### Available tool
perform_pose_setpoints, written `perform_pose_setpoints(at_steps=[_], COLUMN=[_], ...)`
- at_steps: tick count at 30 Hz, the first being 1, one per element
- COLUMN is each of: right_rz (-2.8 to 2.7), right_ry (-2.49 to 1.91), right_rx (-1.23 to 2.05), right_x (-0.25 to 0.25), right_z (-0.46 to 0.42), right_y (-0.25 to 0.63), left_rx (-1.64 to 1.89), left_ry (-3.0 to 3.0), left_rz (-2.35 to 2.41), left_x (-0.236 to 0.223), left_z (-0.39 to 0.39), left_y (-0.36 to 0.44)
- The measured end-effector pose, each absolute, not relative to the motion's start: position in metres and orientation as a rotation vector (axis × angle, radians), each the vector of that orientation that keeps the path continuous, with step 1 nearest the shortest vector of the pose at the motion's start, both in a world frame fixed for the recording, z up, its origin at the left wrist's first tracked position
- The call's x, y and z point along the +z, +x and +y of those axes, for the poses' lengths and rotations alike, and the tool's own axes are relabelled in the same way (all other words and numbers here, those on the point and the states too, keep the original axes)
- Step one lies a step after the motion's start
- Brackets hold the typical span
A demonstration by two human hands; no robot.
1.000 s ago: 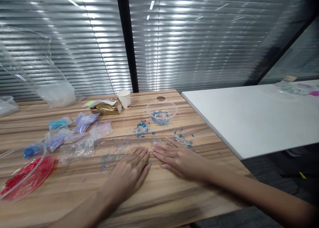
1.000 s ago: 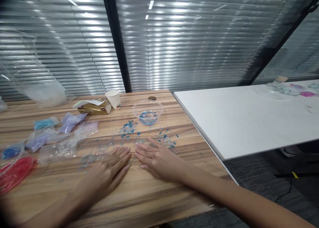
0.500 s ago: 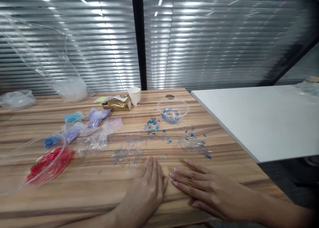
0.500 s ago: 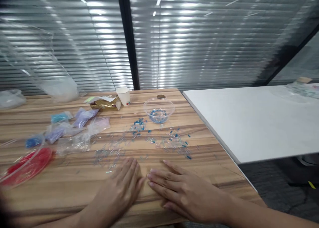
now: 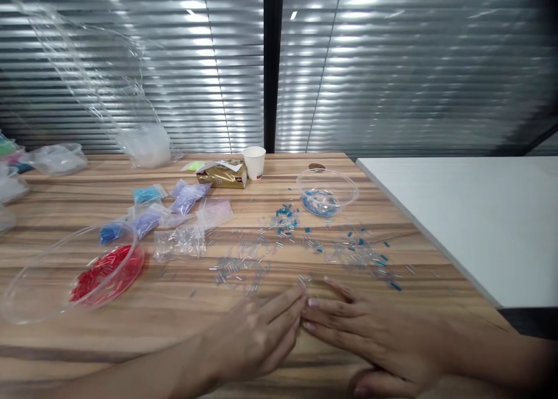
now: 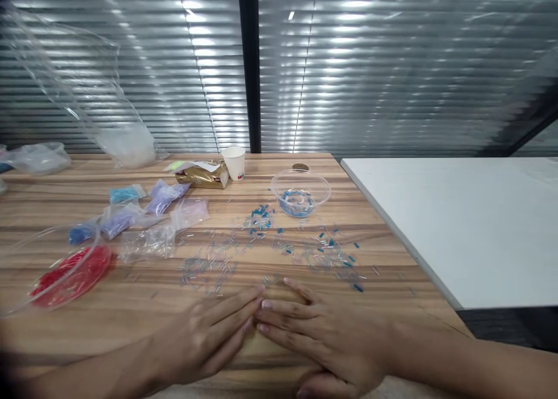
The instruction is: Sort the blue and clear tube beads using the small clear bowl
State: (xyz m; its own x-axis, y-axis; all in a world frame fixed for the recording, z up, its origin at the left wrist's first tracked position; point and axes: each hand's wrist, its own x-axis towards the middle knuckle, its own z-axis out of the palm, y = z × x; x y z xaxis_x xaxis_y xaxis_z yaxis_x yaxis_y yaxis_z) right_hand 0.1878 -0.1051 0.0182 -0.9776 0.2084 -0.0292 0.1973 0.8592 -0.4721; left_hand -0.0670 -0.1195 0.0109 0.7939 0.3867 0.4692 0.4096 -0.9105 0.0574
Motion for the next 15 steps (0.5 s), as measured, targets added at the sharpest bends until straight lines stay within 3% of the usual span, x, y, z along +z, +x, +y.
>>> perform_pose_setpoints(at_steps=[6,10,15], right_rz=[-2.96,-2.925,-2.963], right_ry=[-0.4,-0.622,-0.653], right_rx=[0.727,0.646,0.725], right_x=[0.011,0.02,0.021], right_z=[-0.107,-0.123,-0.133], right_y=[0.186,0.206,0.215], left_rx=[-0.933,-0.86,-0.606], left_ry=[-2.819,-2.756,-2.942], left_rz=[-0.722,-0.929,-0.696], left_x=[0.016,0.02,0.024], left_z=[-0.104,-0.079,-0.073], left_y=[-0.073,-0.086,-0.084])
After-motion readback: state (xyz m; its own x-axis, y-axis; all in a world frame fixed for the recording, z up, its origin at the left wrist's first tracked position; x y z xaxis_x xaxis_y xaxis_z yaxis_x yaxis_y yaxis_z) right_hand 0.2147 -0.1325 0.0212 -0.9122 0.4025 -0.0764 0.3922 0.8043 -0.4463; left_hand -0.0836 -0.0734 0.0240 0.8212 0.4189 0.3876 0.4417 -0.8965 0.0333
